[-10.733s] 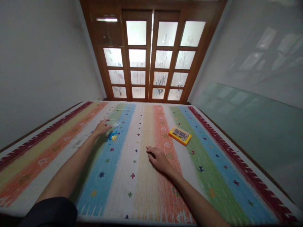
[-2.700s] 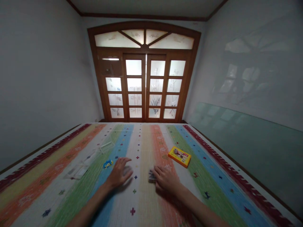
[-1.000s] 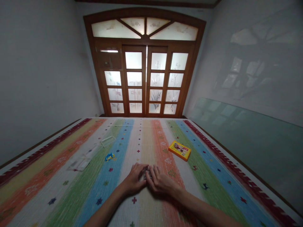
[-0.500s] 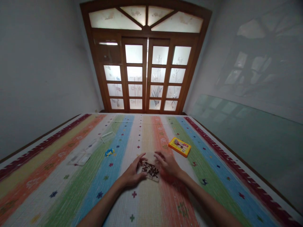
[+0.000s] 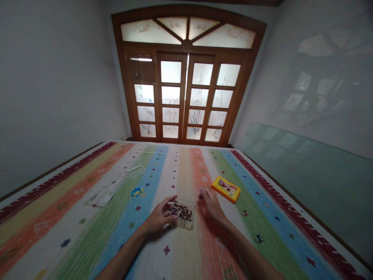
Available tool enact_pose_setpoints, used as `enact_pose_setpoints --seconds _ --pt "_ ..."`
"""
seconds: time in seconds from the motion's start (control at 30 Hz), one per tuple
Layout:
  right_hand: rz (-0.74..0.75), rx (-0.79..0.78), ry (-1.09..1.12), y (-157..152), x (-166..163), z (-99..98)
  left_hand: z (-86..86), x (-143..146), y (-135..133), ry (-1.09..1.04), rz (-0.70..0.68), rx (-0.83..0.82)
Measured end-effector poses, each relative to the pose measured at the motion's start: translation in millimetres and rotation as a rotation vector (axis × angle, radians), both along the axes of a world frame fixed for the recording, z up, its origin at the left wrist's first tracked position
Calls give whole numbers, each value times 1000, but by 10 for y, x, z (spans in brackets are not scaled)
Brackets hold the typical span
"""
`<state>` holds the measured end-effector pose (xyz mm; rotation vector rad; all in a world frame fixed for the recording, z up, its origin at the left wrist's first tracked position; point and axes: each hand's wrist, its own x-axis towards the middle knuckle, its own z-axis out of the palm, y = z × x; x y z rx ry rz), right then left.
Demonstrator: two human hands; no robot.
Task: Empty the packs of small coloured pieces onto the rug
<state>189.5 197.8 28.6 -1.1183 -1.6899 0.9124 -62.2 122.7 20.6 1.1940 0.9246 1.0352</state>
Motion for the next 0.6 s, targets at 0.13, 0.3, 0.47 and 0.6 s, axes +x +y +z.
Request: enact_pose_setpoints --seconds 0.13,0.3,0.47,0.6 --pt "-32 -17 -62 -38 125 -157 71 -67 44 48 198 31" --pt "-87 -87 -85 -124 130 -238 105 -187 131 -42 360 -86" --pt "-46 -67 -111 -134 84 -186 100 -407 208 -108 497 -171" --pt "-24 -61 -109 -149 83 -207 221 -609 85 -42 541 -127"
